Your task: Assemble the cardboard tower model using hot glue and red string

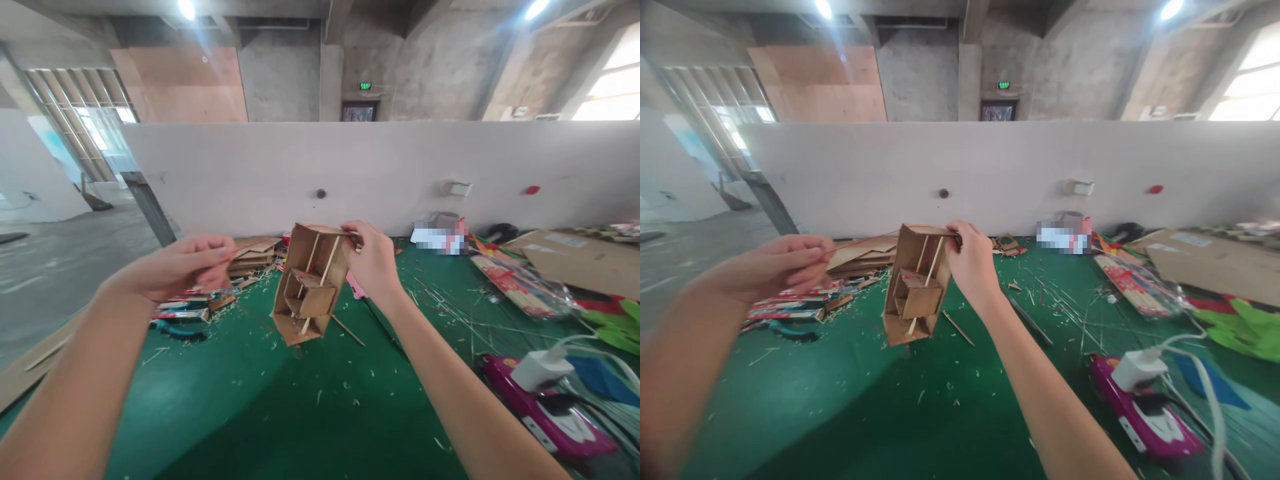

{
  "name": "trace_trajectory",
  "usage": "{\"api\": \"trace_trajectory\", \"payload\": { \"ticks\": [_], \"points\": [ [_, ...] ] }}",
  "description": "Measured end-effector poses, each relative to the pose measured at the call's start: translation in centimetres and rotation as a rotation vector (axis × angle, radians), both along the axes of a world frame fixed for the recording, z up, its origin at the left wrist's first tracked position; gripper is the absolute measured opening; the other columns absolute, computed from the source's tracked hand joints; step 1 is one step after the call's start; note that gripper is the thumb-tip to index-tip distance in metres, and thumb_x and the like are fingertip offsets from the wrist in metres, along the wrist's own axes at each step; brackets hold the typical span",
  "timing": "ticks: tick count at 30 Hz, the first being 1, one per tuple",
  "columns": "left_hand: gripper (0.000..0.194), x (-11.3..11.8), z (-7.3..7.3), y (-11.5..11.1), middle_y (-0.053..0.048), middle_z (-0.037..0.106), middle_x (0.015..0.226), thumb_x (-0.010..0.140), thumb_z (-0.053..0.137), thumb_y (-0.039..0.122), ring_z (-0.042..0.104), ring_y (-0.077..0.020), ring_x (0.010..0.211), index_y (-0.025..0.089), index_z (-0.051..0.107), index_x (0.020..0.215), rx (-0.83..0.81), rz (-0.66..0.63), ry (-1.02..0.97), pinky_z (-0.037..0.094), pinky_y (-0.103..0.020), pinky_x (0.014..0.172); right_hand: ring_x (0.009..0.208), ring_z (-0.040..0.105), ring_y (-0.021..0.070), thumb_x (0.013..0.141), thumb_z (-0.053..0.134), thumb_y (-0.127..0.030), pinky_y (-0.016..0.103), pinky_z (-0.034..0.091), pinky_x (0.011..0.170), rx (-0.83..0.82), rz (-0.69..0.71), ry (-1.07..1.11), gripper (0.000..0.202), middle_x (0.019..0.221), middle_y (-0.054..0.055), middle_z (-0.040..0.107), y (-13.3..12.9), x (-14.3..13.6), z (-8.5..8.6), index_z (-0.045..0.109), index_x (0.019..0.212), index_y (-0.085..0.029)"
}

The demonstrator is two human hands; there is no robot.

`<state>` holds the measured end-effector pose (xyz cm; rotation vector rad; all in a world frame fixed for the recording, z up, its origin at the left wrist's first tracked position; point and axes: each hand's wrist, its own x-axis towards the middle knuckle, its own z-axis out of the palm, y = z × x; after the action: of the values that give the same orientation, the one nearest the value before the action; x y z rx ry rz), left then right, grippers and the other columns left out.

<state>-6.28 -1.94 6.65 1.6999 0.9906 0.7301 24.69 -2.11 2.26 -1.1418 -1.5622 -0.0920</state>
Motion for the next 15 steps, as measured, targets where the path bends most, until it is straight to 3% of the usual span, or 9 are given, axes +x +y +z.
{"api": "trace_trajectory", "payload": {
  "ticks": [3,7,11,15],
  "points": [
    [0.028,-4.6,0.7,0.6,0.009,0.032,0.046,0.077,0.066,0.046,0.025,-0.0033,0.04,0.024,0.056,0.092,0.019,0.073,-0.002,0.02,-0.019,0.046,0.086,0.067,0.0214,0.08,0.051,-0.011,0.038,0.051,0.082,-0.036,-0.008,0.003,0.028,0.097,0.008,0.072,-0.6,0.9,1.5,0.069,0.1,-0.016],
    [0.024,-8.7,1.8,2.8,0.009,0.034,0.051,0.081,0.062,0.036,0.026,-0.0006,0.045,0.022,0.053,0.098,0.032,0.197,0.055,0.013,-0.019,0.052,0.083,0.068,0.0224,0.08,0.051,-0.014,0.04,0.052,0.082,-0.174,-0.012,0.073,0.025,0.095,0.009,0.072,-0.2,2.7,1.7,0.068,0.098,-0.015],
    [0.016,-9.9,2.4,6.4,0.008,0.029,0.055,0.084,0.057,0.031,0.018,-0.0009,0.049,0.021,0.053,0.097,0.106,0.396,0.031,0.008,-0.022,0.054,0.091,0.066,0.024,0.079,0.053,-0.017,0.04,0.052,0.081,-0.3,0.053,0.135,0.024,0.1,0.011,0.071,1.5,4.2,0.0,0.066,0.099,-0.015],
    [0.02,-9.5,2.3,9.4,0.008,0.023,0.05,0.083,0.057,0.037,0.019,-0.0042,0.048,0.02,0.053,0.092,0.248,0.5,0.283,0.016,-0.02,0.052,0.088,0.066,0.0212,0.077,0.051,-0.015,0.033,0.053,0.071,-0.486,0.233,0.211,0.029,0.103,0.01,0.07,2.2,4.3,-1.5,0.064,0.103,-0.016]
  ]
}}
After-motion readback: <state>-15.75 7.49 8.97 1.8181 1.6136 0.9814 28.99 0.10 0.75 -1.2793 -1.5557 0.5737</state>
